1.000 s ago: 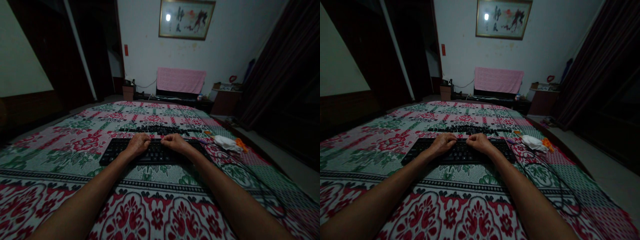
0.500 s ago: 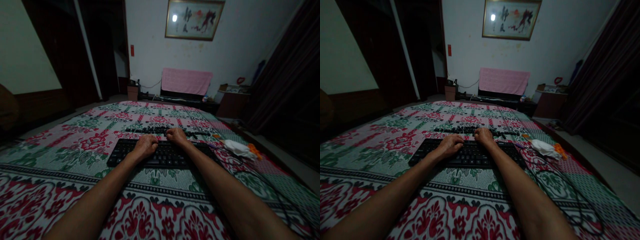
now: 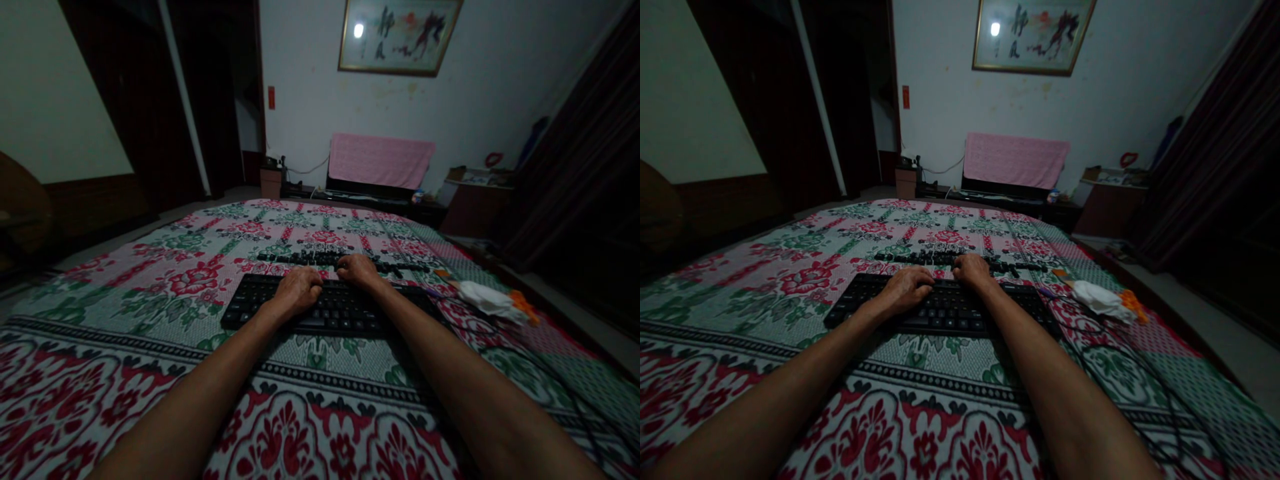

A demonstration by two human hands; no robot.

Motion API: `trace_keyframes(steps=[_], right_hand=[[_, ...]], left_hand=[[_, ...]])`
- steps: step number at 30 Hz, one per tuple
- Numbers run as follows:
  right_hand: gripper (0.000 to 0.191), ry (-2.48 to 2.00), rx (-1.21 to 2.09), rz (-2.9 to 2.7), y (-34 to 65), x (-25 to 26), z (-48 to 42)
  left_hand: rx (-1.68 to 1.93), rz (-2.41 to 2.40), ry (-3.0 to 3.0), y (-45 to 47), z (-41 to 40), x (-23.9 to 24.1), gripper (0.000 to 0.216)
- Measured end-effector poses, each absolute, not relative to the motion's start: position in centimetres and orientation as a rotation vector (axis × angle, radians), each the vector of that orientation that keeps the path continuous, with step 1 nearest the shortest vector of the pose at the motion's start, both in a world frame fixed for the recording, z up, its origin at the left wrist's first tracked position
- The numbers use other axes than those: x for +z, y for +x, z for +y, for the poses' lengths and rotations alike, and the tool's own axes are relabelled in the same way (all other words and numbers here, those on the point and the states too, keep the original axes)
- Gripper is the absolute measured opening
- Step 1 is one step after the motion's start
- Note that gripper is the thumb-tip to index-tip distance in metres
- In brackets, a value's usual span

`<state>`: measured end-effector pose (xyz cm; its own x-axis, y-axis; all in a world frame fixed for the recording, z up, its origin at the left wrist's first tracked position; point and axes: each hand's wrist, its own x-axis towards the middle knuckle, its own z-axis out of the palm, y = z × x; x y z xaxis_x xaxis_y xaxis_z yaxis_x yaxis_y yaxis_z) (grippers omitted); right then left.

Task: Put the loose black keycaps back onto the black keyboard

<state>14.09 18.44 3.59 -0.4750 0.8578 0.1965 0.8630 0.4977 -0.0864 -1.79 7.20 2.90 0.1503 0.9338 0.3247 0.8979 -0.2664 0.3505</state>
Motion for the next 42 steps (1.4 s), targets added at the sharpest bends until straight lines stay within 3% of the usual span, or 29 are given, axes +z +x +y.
trace_keyframes(steps=[16,23,42], right_hand=[[0.025,-1.198,-0.033,-2.533,15.8,4.6,16.8],[0.021,-0.94,0.091,-2.468,18.5,5.1,13.9],[0.016,-0.866,0.397,-2.34,20.0,3.6,11.7]], left_hand=[[0.736,1.855,2.337,-1.8,7.1,3.0,0.023],[0.725,1.842,2.371,-1.9,7.1,3.0,0.025],[0.654,1.837,2.439,-2.0,6.9,3.2,0.028]])
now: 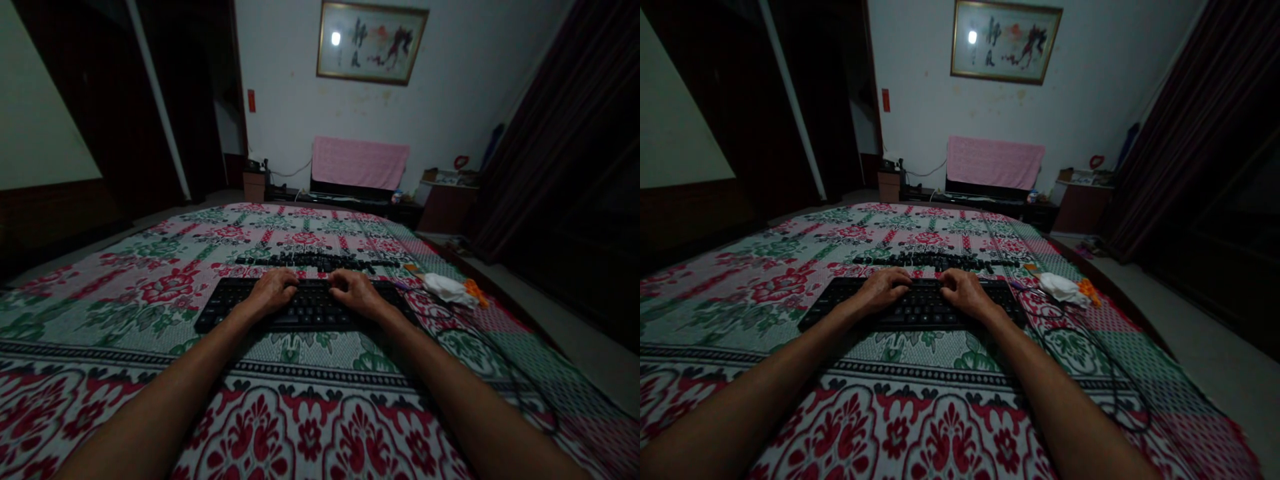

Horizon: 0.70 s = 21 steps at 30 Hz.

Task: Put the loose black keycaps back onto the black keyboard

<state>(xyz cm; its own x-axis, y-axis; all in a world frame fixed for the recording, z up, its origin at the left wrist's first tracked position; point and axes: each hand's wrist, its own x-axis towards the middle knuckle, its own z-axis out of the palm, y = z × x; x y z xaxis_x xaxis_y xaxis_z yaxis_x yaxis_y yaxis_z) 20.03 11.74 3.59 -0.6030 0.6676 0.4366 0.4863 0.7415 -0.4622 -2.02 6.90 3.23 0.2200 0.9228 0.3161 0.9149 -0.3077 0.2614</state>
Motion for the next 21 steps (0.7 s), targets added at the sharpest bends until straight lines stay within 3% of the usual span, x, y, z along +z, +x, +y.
trace_keyframes(steps=[21], right_hand=[[0.015,-0.857,0.417,-2.35,20.0,3.08,11.72]], left_hand=[[0.674,1.835,2.467,-2.02,6.89,3.17,0.027]])
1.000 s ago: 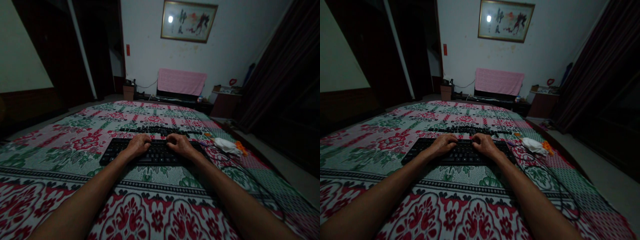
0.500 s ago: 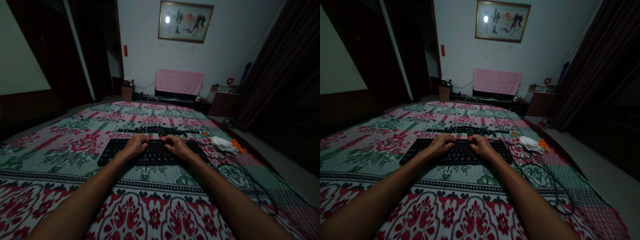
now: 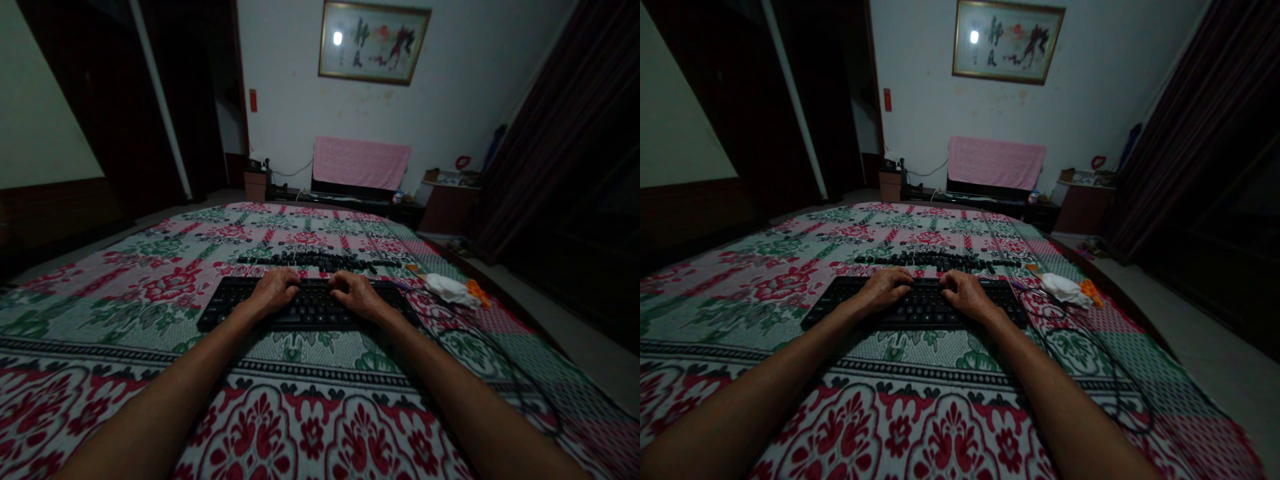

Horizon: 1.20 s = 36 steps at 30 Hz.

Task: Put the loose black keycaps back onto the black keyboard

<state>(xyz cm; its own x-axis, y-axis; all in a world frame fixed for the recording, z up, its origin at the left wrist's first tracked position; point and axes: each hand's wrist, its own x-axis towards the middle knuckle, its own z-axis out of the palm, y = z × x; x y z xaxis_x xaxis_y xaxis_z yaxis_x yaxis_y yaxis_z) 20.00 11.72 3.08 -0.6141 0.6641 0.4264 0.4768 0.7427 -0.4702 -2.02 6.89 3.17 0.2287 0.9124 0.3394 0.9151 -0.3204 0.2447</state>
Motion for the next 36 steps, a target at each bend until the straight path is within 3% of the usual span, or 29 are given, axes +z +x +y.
trace_keyframes(steps=[36], right_hand=[[0.017,-0.829,0.748,-2.398,19.9,4.3,10.8]], left_hand=[[-0.681,-1.829,-2.446,-1.9,6.8,3.0,0.027]])
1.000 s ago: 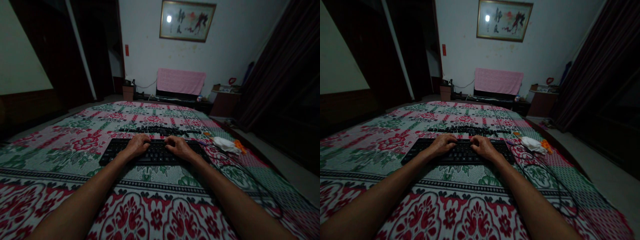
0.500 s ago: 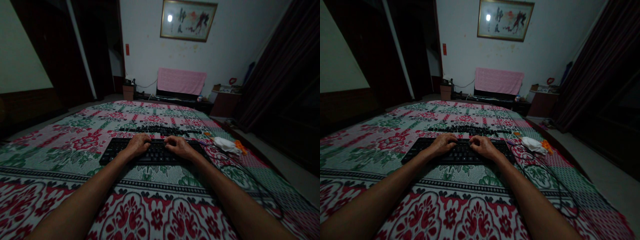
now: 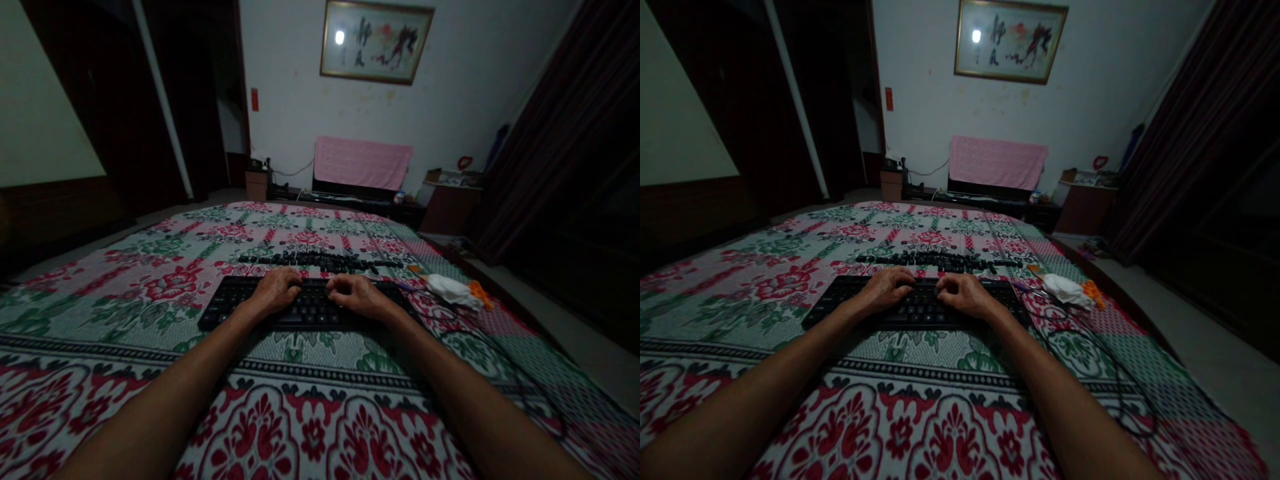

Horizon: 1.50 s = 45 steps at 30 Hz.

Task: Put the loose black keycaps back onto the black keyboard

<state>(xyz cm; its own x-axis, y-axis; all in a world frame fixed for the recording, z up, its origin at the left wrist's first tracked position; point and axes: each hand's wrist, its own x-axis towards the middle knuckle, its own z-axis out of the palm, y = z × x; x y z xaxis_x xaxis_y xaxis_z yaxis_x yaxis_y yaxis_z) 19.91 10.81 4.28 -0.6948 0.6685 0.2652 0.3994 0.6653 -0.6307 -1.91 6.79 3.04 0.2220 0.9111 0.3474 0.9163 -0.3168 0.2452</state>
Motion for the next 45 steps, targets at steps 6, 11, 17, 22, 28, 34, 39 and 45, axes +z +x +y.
trace_keyframes(steps=[6,11,17,22,28,34,39,45], right_hand=[[0.016,-0.912,0.789,-2.445,19.6,4.8,10.4],[0.015,-0.985,0.906,-2.452,19.3,5.1,10.5],[0.015,-1.096,1.065,-2.365,19.0,5.4,10.7],[0.016,-1.103,1.159,-2.321,19.0,5.5,10.8],[0.018,-1.063,1.176,-2.324,19.3,5.3,11.0],[0.021,-0.936,1.173,-2.384,19.7,5.0,11.5],[0.022,-0.98,1.129,-2.396,19.6,5.1,11.3],[0.021,-1.003,1.09,-2.402,19.4,5.0,11.1]], left_hand=[[-0.683,-1.849,-2.445,-1.9,6.8,3.1,0.026],[-0.686,-1.853,-2.441,-1.7,6.6,3.3,0.026],[-0.79,-1.8,-2.469,0.2,6.1,3.6,0.025],[-0.803,-1.682,-2.67,1.7,5.7,4.0,0.024],[-0.807,-1.767,-2.635,2.1,5.5,3.7,0.023],[-0.82,-1.852,-2.576,2.2,5.5,3.5,0.024],[-0.801,-1.787,-2.636,1.9,5.7,3.3,0.022],[-0.836,-1.783,-2.643,1.9,5.7,3.3,0.022]])
